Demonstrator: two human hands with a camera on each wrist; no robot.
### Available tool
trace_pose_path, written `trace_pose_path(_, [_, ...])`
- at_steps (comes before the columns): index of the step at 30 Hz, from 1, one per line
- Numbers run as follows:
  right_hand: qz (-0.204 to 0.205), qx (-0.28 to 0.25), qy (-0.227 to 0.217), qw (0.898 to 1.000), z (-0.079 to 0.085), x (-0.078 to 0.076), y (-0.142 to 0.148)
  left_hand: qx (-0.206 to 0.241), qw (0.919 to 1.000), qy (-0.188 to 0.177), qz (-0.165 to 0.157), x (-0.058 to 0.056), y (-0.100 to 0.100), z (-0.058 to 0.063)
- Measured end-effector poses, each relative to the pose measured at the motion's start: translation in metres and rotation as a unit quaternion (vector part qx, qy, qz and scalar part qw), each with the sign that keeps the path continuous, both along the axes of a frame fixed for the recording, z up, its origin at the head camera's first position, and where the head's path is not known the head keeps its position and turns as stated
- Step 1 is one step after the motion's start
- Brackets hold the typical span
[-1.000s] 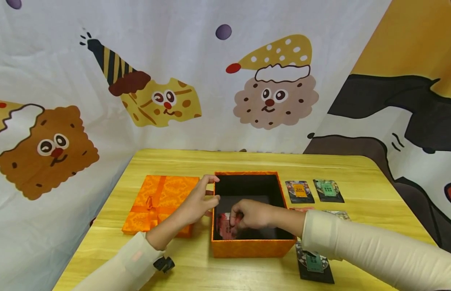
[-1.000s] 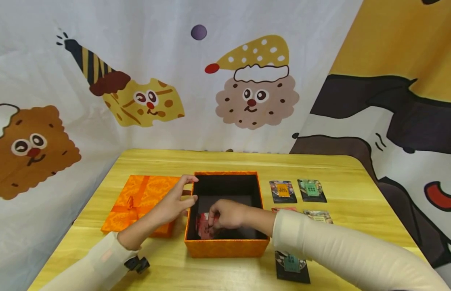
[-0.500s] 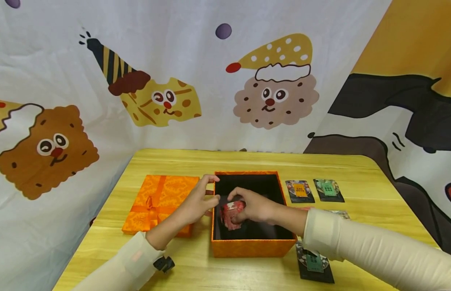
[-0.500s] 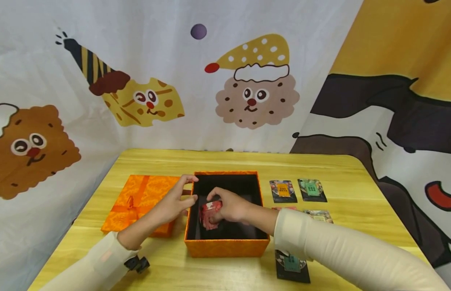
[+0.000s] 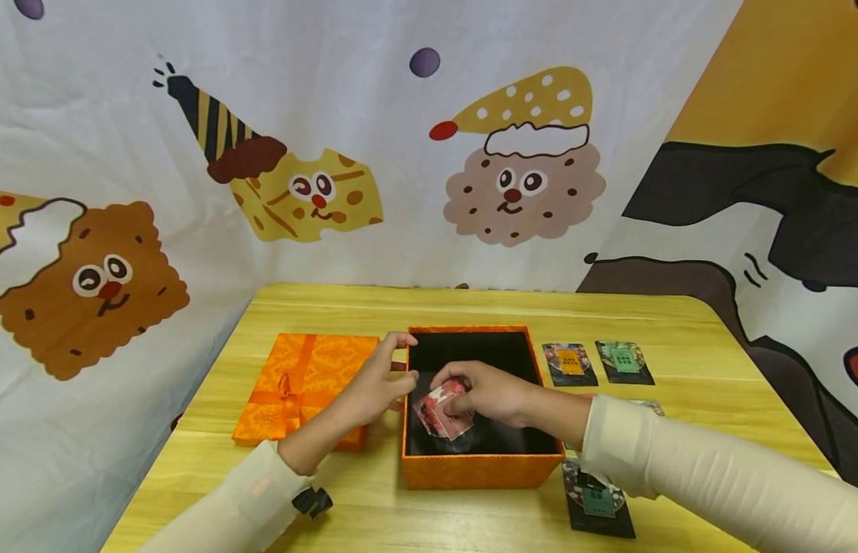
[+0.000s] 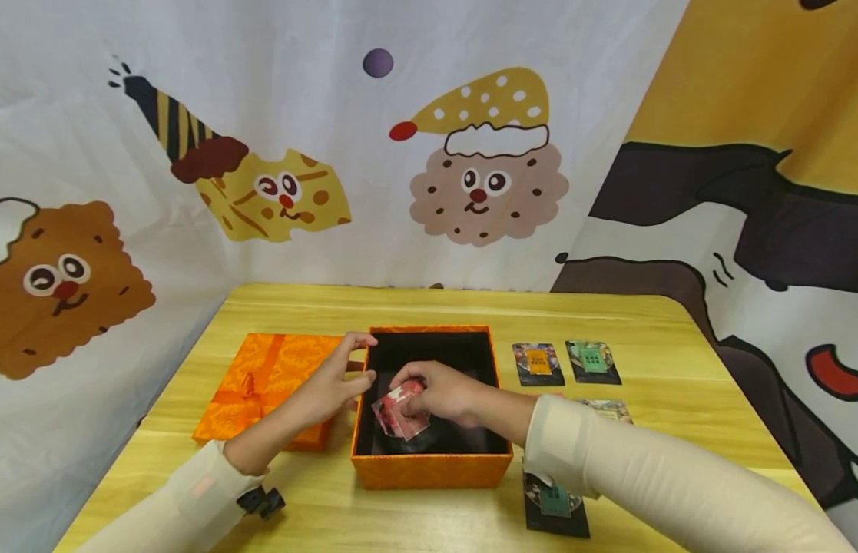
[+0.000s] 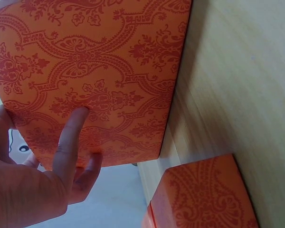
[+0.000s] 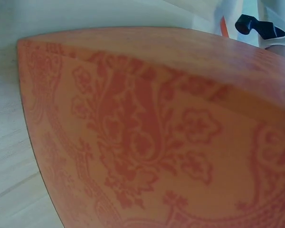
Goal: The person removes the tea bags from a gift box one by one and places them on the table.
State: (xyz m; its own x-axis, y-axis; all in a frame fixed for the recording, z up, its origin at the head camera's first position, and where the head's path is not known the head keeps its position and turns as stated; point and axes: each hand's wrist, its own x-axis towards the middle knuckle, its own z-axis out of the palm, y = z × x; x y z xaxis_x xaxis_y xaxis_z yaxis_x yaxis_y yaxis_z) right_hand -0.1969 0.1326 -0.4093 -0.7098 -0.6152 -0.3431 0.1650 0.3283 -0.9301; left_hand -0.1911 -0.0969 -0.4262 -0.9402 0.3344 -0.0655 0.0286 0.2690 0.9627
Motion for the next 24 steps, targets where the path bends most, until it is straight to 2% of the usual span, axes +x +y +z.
trace_pose_path(13, [-0.041,0.001,0.023,0.999,0.017,0.001,0.017,-0.005,1.0000,-0.002,0.003,0.000,0.000,0.000])
trace_pose_path(20, [-0.057,-0.001,0.052,0.997,0.034,0.003,0.037,-0.011,0.9999,-0.001,-0.003,0.000,0.000,-0.001])
trace_pose_path(24, [-0.078,-0.002,0.046,0.996,0.044,0.006,0.048,-0.010,0.9999,-0.005,-0.006,0.000,-0.001,-0.001])
